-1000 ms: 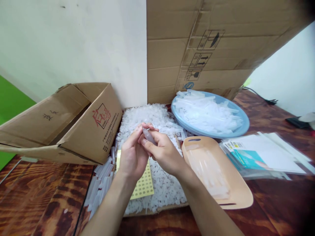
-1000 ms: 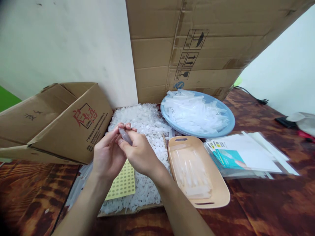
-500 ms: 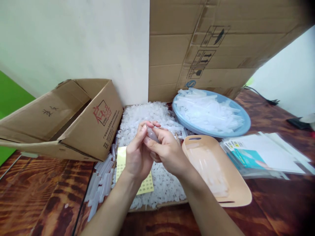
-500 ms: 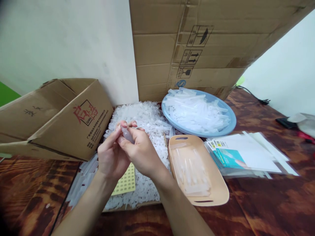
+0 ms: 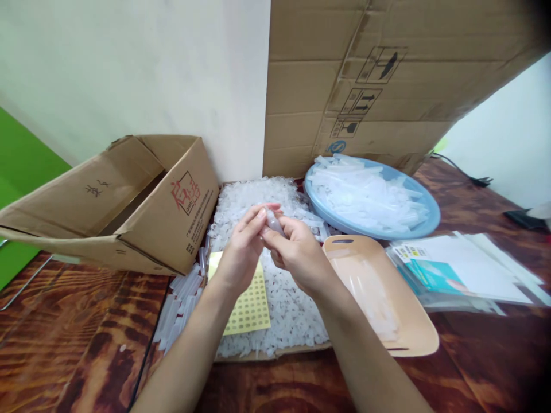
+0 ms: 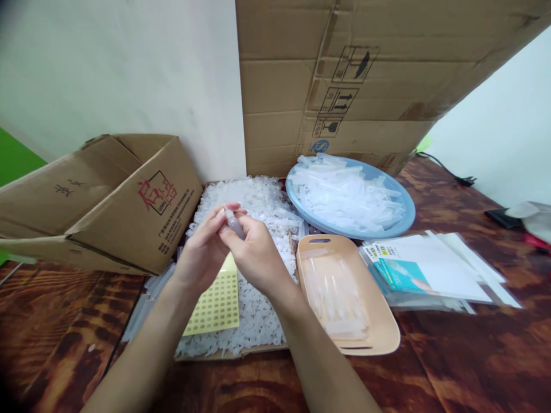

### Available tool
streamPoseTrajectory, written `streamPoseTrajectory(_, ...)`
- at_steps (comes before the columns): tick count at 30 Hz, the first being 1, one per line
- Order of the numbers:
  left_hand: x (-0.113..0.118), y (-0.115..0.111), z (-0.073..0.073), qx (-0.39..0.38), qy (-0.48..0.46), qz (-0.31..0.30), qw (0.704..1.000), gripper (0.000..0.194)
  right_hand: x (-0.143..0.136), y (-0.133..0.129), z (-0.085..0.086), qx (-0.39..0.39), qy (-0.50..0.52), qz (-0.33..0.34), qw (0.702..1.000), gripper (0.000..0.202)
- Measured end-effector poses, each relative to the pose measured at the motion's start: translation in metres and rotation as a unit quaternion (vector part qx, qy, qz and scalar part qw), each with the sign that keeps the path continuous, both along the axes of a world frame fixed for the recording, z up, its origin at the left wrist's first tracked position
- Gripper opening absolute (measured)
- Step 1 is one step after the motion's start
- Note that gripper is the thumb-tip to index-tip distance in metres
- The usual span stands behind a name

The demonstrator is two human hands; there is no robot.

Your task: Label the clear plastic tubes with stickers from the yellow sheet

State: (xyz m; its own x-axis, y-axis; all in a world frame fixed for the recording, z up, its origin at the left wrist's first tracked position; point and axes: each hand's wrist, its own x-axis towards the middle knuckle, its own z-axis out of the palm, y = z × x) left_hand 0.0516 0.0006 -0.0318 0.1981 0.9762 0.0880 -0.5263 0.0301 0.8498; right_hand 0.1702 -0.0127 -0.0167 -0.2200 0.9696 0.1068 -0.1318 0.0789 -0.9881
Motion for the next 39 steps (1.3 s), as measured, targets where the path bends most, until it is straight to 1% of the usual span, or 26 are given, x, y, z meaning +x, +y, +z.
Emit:
streamPoseTrajectory(2,-0.016,0.006,0.003,0.038,0.066,0.045,0.996,0.025,0.004,0.0,0.005,-0.008,0.033,-0.004,0.999,0.036)
streamPoseTrajectory(4,-0.034,0.011,0.008,0.073,0.143,0.109,0.981,0.03,0.011,0.0,0.011,-0.022,0.059,-0.009,0.998,0.038)
streamPoseTrajectory(6,-0.051,0.014,0.011,0.105,0.241,0.169,0.95,0.032,0.018,0.0,0.015,-0.025,0.067,-0.028,0.997,0.031)
streamPoseTrajectory(7,-0.057,0.016,0.011,0.122,0.306,0.185,0.926,0.033,0.022,0.0,0.016,-0.021,0.067,-0.043,0.997,0.025)
streamPoseTrajectory(8,-0.062,0.017,0.011,0.137,0.372,0.188,0.899,0.034,0.024,0.001,0.017,-0.014,0.069,-0.056,0.996,0.021)
streamPoseTrajectory(10,-0.066,0.019,0.006,0.163,0.478,0.167,0.847,0.033,0.028,0.002,0.016,0.012,0.073,-0.076,0.994,0.019)
streamPoseTrajectory(11,-0.066,0.02,0.001,0.173,0.515,0.147,0.827,0.029,0.028,0.003,0.015,0.026,0.074,-0.082,0.994,0.02)
streamPoseTrajectory(14,-0.056,0.02,-0.018,0.196,0.587,0.081,0.782,0.015,0.028,0.005,0.011,0.05,0.062,-0.081,0.993,0.026)
streamPoseTrajectory(16,-0.046,0.019,-0.032,0.206,0.63,0.042,0.747,0.01,0.028,0.005,0.01,0.057,0.043,-0.083,0.994,0.028)
streamPoseTrajectory(19,-0.033,0.019,-0.05,0.216,0.675,0.002,0.706,0.016,0.03,0.003,0.009,0.074,0.022,-0.094,0.993,0.025)
streamPoseTrajectory(21,-0.028,0.02,-0.056,0.219,0.694,-0.01,0.685,0.016,0.032,0.002,0.009,0.079,0.023,-0.102,0.991,0.023)
streamPoseTrajectory(23,-0.026,0.021,-0.058,0.221,0.707,-0.016,0.671,0.018,0.032,0.002,0.008,0.081,0.033,-0.115,0.99,0.021)
streamPoseTrajectory(25,-0.027,0.022,-0.059,0.223,0.714,-0.017,0.664,0.019,0.032,0.002,0.008,0.079,0.044,-0.13,0.987,0.02)
streamPoseTrajectory(28,-0.03,0.024,-0.058,0.224,0.714,-0.018,0.663,0.021,0.029,0.003,0.006,0.072,0.058,-0.148,0.985,0.019)
streamPoseTrajectory(30,-0.032,0.024,-0.059,0.223,0.712,-0.015,0.666,0.025,0.028,0.005,0.005,0.058,0.072,-0.146,0.985,0.019)
streamPoseTrajectory(33,-0.034,0.024,-0.06,0.22,0.712,-0.012,0.667,0.031,0.027,0.008,0.006,0.016,0.104,-0.125,0.987,0.021)
streamPoseTrajectory(37,-0.036,0.025,-0.062,0.214,0.715,-0.016,0.666,0.025,0.027,0.012,0.007,-0.054,0.159,-0.066,0.984,0.023)
streamPoseTrajectory(39,-0.038,0.026,-0.063,0.208,0.712,-0.007,0.671,0.027,0.027,0.013,0.006,-0.063,0.175,-0.047,0.981,0.023)
